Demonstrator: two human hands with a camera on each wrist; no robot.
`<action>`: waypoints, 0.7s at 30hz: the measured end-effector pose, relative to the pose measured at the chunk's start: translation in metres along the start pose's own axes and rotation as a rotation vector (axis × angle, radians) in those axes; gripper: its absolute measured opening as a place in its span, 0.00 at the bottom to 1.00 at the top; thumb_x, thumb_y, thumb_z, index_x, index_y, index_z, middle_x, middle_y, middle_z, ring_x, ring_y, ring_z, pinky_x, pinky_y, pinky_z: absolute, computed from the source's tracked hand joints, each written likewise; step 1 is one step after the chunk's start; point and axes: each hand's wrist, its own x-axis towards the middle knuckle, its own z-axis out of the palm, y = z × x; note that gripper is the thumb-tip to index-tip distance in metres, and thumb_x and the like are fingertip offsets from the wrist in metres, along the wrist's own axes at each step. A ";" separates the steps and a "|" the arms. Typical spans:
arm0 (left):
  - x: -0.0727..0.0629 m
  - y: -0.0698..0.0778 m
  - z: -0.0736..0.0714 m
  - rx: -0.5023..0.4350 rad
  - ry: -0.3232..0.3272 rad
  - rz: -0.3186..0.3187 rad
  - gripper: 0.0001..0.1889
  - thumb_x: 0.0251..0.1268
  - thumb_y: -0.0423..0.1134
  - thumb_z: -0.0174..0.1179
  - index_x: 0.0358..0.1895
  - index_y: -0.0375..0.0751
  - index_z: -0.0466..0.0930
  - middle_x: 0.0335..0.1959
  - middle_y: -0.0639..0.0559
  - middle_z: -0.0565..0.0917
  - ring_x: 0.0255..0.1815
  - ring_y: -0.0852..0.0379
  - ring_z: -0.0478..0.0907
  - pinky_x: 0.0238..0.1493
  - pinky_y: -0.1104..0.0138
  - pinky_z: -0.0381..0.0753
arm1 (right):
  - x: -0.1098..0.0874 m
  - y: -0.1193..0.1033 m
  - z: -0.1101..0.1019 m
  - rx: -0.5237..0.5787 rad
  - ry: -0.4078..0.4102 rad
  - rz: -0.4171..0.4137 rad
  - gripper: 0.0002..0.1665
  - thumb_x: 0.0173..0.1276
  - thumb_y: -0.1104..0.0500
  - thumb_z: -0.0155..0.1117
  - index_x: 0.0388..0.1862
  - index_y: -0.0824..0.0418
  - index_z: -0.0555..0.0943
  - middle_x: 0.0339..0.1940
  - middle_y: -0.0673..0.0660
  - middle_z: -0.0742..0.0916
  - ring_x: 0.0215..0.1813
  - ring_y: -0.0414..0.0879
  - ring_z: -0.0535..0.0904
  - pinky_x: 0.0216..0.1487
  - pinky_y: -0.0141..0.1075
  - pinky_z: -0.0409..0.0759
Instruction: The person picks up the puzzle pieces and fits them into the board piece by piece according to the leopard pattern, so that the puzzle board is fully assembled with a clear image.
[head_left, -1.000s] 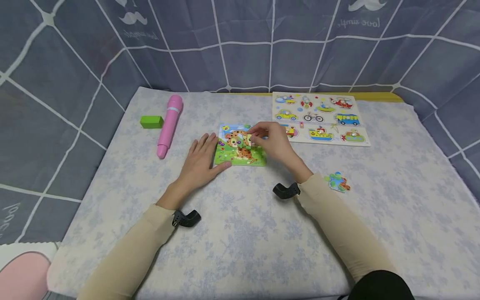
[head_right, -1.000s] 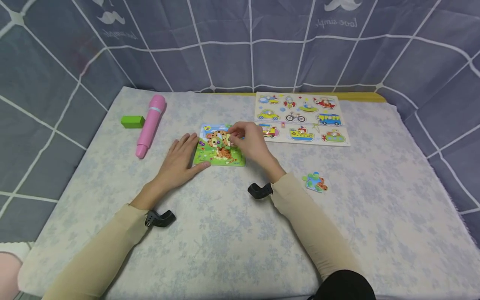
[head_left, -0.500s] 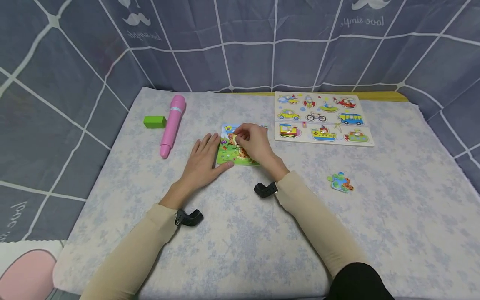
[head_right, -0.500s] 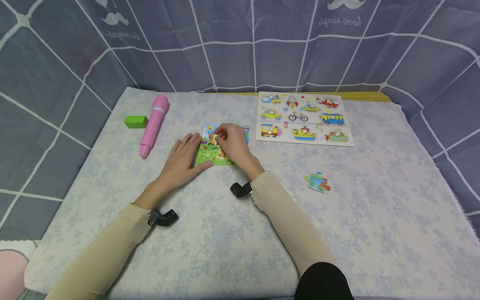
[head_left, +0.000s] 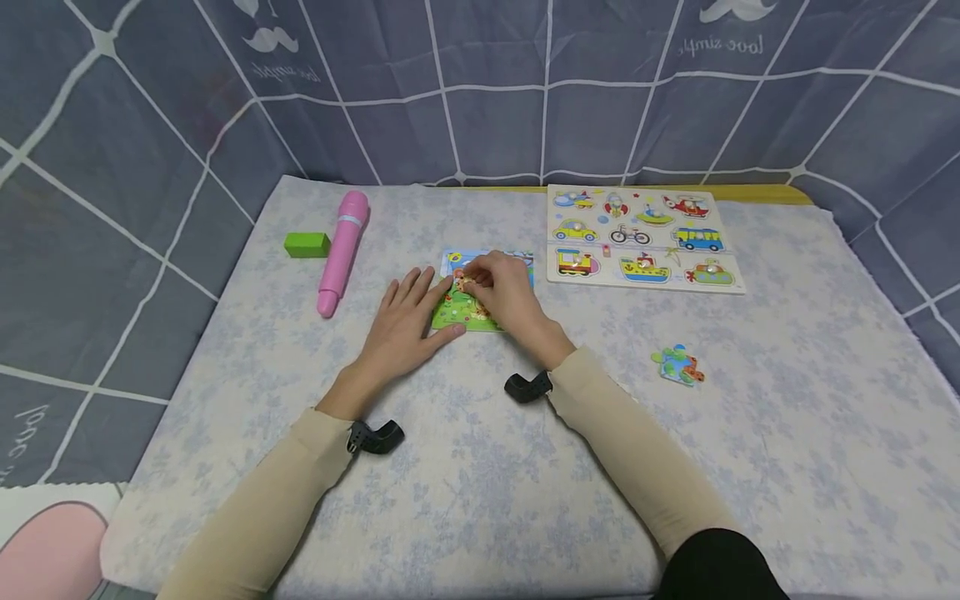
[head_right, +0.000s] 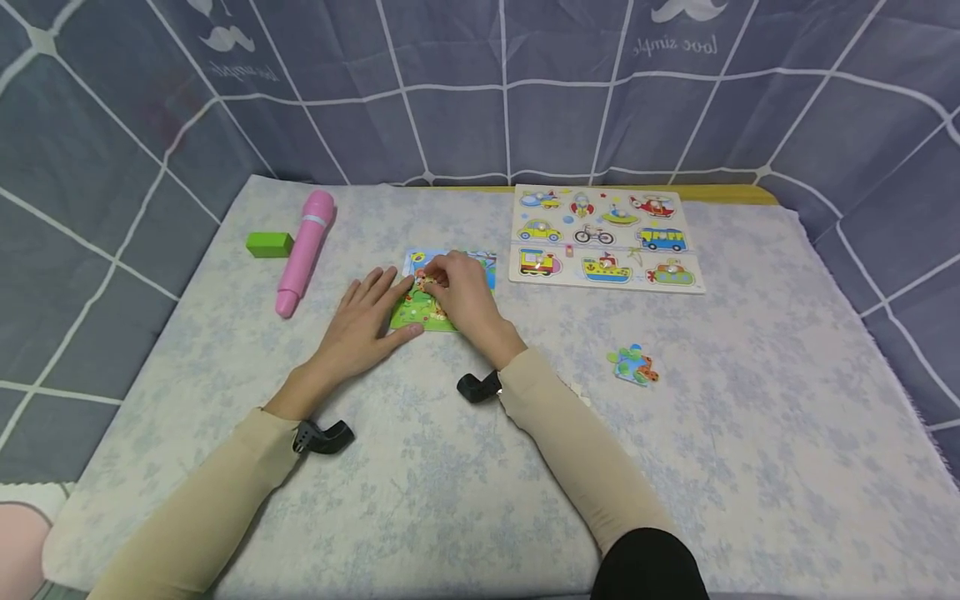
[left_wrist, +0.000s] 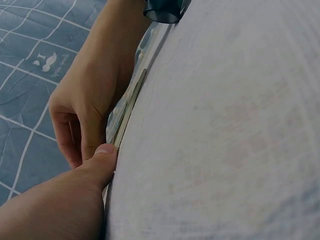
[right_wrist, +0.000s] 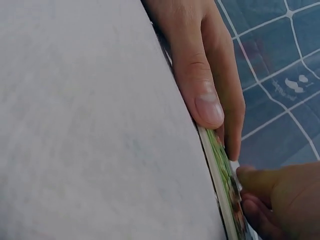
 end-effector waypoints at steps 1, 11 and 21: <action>0.000 0.000 0.000 0.001 -0.006 -0.001 0.44 0.75 0.66 0.57 0.86 0.50 0.56 0.87 0.40 0.54 0.89 0.39 0.43 0.86 0.41 0.39 | -0.001 0.000 -0.001 0.003 -0.002 0.007 0.14 0.70 0.60 0.76 0.51 0.66 0.89 0.43 0.61 0.89 0.43 0.52 0.87 0.47 0.39 0.87; 0.000 0.002 -0.002 0.005 -0.007 -0.008 0.43 0.76 0.66 0.56 0.85 0.50 0.57 0.87 0.39 0.54 0.89 0.39 0.44 0.87 0.42 0.39 | -0.003 0.003 -0.005 -0.034 -0.055 -0.032 0.15 0.68 0.57 0.78 0.51 0.63 0.91 0.46 0.58 0.90 0.48 0.50 0.87 0.52 0.40 0.86; 0.000 0.002 -0.001 0.006 -0.009 -0.007 0.43 0.76 0.65 0.56 0.85 0.49 0.58 0.87 0.39 0.55 0.89 0.39 0.44 0.87 0.42 0.39 | -0.004 0.007 -0.002 -0.056 -0.049 -0.046 0.19 0.71 0.57 0.76 0.56 0.64 0.89 0.52 0.60 0.90 0.52 0.52 0.86 0.55 0.43 0.85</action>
